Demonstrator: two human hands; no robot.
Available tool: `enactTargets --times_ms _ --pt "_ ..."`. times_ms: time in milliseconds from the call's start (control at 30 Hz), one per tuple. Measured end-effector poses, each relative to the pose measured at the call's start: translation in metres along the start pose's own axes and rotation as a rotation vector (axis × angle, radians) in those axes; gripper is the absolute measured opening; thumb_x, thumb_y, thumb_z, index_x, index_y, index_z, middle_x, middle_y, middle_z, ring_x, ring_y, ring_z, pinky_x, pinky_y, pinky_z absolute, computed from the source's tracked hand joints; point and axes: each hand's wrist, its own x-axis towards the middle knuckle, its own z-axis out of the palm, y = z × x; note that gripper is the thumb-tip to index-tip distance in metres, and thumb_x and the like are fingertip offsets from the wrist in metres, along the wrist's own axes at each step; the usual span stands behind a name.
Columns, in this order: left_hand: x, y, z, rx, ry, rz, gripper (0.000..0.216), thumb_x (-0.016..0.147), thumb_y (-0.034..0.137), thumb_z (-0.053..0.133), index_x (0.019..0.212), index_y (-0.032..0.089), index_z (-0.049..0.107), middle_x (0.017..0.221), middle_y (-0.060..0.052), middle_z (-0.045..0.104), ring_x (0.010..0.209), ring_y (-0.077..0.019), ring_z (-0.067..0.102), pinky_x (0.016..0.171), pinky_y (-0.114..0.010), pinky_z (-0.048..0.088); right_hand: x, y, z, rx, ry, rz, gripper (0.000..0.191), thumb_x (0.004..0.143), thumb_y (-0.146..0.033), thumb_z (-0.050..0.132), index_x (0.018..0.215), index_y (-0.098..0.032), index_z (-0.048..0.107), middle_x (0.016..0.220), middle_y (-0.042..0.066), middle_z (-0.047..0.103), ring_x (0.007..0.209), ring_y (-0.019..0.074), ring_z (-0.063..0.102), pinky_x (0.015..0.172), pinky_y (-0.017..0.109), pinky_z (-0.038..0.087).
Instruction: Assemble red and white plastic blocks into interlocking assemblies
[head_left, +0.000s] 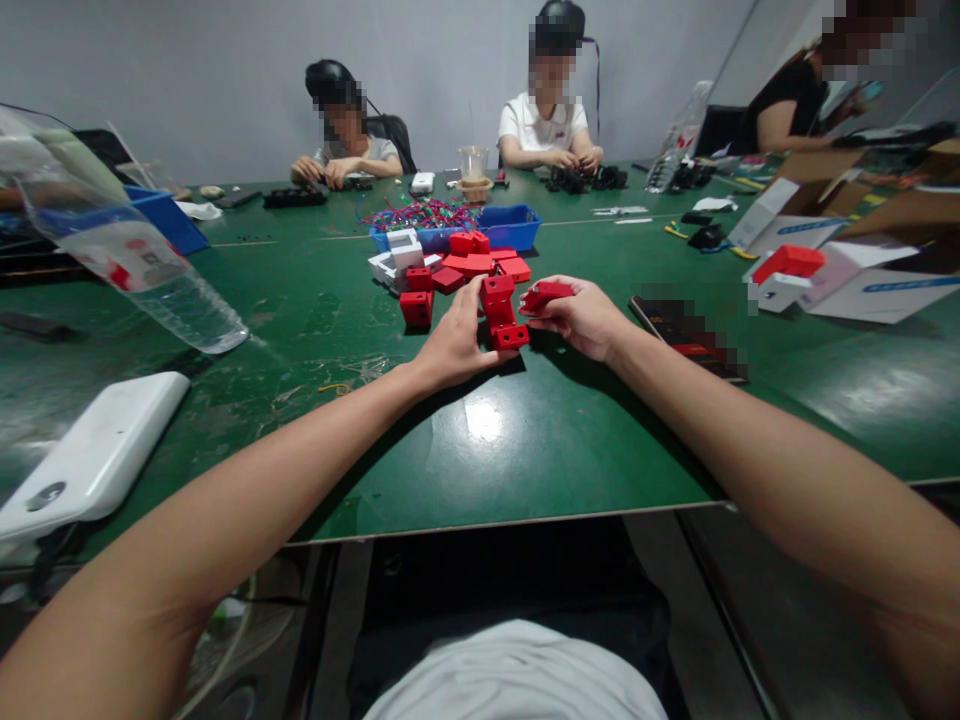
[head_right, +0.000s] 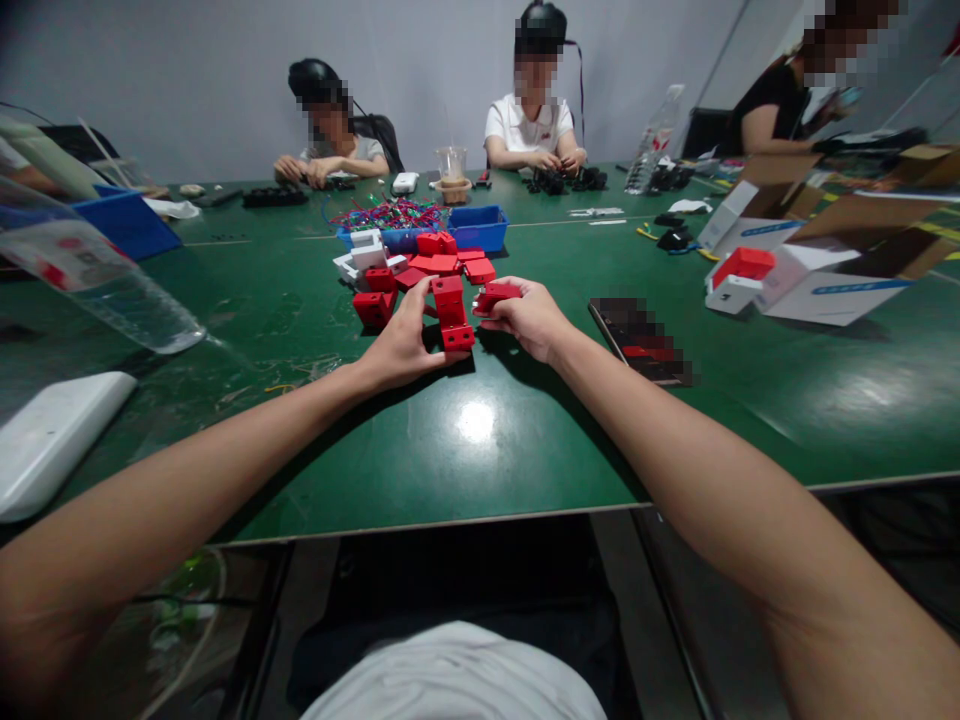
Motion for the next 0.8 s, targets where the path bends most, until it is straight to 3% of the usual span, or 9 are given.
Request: enactTargets --times_ms 267,467,800 --pt "0.0000 0.0003 0.0000 0.003 0.006 0.004 0.102 0.070 0.039 0.082 0.148 0.013 0.023 0.147 -0.025 0.043 0.140 -0.0375 0.043 0.117 -0.057 0.036 -0.0025 -0.0041 -0.0002 -0.043 0.036 0.014 0.042 0.053 0.005 0.052 0.087 -0.019 0.052 0.072 -0.001 0.068 0.064 0.0144 0.067 0.052 0.021 0.048" --pt "0.0003 0.0004 0.0001 -0.008 0.005 0.005 0.102 0.070 0.040 0.082 0.148 0.015 0.023 0.149 -0.024 0.041 0.141 -0.0366 0.042 0.117 -0.057 0.036 0.0000 -0.0003 -0.0013 -0.045 -0.016 -0.003 0.030 0.060 -0.001 0.063 0.083 -0.018 0.054 0.073 0.000 0.068 0.059 0.0110 0.063 0.044 0.017 0.040" --pt "-0.0001 0.0017 -0.0011 -0.011 -0.009 -0.015 0.102 0.069 0.038 0.082 0.148 0.014 0.022 0.149 -0.025 0.040 0.141 -0.0371 0.042 0.118 -0.057 0.035 0.0033 0.0031 -0.0019 -0.013 -0.033 -0.025 0.035 0.062 0.003 0.062 0.087 -0.019 0.055 0.071 -0.003 0.068 0.058 0.0104 0.065 0.048 0.017 0.044"
